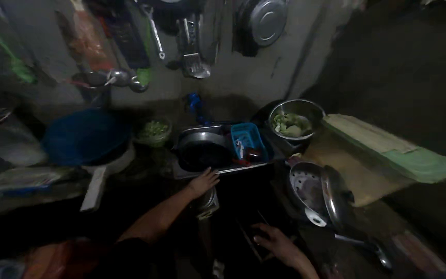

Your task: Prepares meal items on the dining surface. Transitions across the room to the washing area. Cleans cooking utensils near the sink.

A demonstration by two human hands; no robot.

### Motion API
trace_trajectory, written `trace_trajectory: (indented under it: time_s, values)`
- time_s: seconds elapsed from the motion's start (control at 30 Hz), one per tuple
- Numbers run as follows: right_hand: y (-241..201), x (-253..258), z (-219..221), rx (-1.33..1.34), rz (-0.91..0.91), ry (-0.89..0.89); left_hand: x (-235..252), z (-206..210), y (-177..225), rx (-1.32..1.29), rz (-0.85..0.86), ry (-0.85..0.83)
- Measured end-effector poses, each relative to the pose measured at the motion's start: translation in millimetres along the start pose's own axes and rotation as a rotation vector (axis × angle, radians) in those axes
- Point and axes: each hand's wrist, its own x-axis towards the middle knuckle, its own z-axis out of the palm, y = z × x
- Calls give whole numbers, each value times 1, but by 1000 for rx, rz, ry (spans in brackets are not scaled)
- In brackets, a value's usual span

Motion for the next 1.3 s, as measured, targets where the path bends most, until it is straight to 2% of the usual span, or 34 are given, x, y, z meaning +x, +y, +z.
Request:
trace_trajectory:
  time_s: [0.1, 0.27, 0.33, 0.4, 0.63, 0.77, 0.9, 0.97, 1.03, 1.13, 1.23, 1.3]
  values:
    - [-3, 38, -26, 0, 24, 11, 27, -3, -38, 74, 216, -109]
    - [-26, 92, -68, 11, -17, 70, 56, -24, -66, 104, 517, -202]
    - [-32, 108, -80, 39, -35, 133, 65, -35, -79, 24, 574, -141]
    - [-38, 122, -88, 36, -51, 198, 68, -54, -96, -12, 569, -6]
    - [-74, 167, -130, -35, -56, 288, 88, -141, -177, -214, 168, 322]
    - [-116, 213, -170, -132, -110, 349, 74, -168, -190, -410, -98, 544]
    - [-167, 295, -202, -364, -251, 355, 59, -170, -189, -754, -439, 749]
    - [-196, 346, -210, -503, -338, 305, 56, -161, -186, -829, -584, 870]
    - [-229, 386, -213, -582, -344, 198, 53, -154, -181, -850, -697, 936]
    - [-256, 421, -210, -646, -275, 91, 49, -150, -164, -825, -771, 895]
    - [-252, 454, -205, -648, -320, 148, 52, -136, -152, -826, -773, 1070]
    - [-258, 473, -197, -617, -348, 182, 50, -133, -149, -863, -863, 1137]
